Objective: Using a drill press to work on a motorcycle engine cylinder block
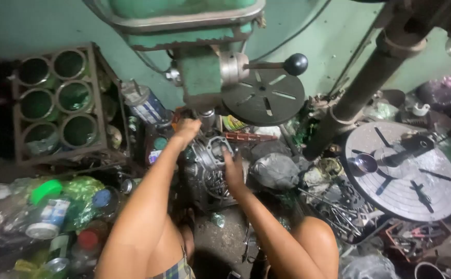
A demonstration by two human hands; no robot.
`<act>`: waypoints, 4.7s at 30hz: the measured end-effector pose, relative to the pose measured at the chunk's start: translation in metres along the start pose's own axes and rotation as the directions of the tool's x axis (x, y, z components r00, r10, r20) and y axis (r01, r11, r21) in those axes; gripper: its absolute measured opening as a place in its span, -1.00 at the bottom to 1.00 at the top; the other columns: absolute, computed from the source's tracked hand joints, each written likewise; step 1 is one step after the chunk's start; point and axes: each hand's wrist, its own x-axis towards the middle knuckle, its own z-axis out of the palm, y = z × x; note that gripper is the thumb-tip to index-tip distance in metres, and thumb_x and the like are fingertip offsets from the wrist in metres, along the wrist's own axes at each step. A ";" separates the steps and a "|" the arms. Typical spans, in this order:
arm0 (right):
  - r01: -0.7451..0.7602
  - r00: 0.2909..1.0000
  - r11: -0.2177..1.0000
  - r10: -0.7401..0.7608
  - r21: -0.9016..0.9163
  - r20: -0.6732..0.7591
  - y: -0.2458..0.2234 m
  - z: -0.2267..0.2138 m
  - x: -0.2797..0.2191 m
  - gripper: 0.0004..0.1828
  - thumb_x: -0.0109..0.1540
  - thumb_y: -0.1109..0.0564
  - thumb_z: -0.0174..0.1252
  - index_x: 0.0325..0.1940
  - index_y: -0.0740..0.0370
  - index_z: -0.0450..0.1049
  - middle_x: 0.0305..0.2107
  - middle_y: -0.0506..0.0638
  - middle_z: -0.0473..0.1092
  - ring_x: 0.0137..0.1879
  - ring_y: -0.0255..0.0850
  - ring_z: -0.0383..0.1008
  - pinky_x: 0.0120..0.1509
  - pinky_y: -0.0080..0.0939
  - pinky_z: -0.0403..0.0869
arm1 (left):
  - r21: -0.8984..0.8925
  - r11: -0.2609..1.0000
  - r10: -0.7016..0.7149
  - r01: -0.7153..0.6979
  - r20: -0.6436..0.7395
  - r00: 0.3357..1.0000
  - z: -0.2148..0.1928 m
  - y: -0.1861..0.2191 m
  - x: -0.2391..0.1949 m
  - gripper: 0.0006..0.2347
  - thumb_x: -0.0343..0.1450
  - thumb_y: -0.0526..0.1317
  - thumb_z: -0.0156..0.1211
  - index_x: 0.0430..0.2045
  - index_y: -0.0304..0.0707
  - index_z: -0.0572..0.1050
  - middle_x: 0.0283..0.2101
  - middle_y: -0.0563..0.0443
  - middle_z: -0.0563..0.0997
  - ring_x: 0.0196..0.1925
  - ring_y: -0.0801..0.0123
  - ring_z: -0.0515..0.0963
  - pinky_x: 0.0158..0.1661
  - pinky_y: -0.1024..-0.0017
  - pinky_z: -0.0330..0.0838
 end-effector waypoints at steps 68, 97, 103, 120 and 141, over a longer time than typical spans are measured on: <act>0.786 0.394 0.488 -0.869 -0.380 -0.300 -0.026 -0.042 -0.063 -0.66 0.22 0.17 -0.07 -0.60 0.37 0.41 -0.57 0.29 0.37 -0.25 -0.04 0.41 -0.12 -0.15 0.32 | -0.776 0.616 -0.128 0.135 0.070 0.989 -0.009 0.019 -0.150 -0.30 0.21 0.25 -0.09 0.04 -0.41 0.23 0.15 -0.30 0.23 0.23 -0.03 0.14 0.13 0.15 0.09; 0.945 0.131 0.069 -0.975 -0.320 0.177 0.003 0.039 -0.050 -0.89 0.13 0.19 0.05 -0.33 0.21 0.48 -0.42 0.20 0.33 -0.36 0.12 0.38 -0.34 -0.06 0.39 | -0.692 0.718 0.060 -0.075 -0.046 0.997 0.019 -0.006 -0.120 -0.30 0.24 0.30 -0.25 -0.01 -0.40 0.32 0.07 -0.33 0.32 0.18 -0.11 0.19 0.15 0.12 0.02; 0.939 -0.061 -0.006 -0.987 -0.344 -0.147 0.040 0.013 0.003 -0.92 0.01 0.33 0.19 -0.46 0.42 0.43 -0.37 0.25 0.41 -0.17 0.09 0.42 -0.14 -0.23 0.38 | -0.833 0.552 -0.141 0.044 -0.041 0.989 0.018 0.003 -0.129 -0.38 0.19 0.24 -0.04 -0.09 -0.35 0.38 0.04 -0.27 0.37 0.15 -0.04 0.27 0.07 0.20 0.18; 0.814 0.186 -0.035 -0.930 -0.580 0.318 0.026 0.057 -0.001 -0.74 0.01 -0.07 0.20 -0.34 0.11 0.51 -0.33 0.18 0.39 -0.08 0.06 0.40 0.21 -0.01 0.23 | -0.451 0.840 0.264 -0.301 -0.145 0.954 0.060 -0.078 -0.014 -0.40 0.22 0.00 0.08 0.09 -0.35 0.14 0.02 -0.50 0.31 0.09 -0.18 0.30 0.05 0.09 0.19; 0.121 0.978 0.760 -0.201 -0.639 -0.053 -0.069 -0.027 -0.050 -0.55 0.10 -0.10 0.04 -0.12 0.31 0.38 -0.25 0.23 0.39 -0.03 0.12 0.37 -0.03 0.08 0.35 | -0.619 0.761 0.006 0.194 0.306 0.952 0.017 -0.022 -0.135 -0.48 0.10 0.14 0.21 -0.14 -0.07 0.45 -0.05 0.01 0.47 0.05 0.29 0.41 0.04 0.37 0.26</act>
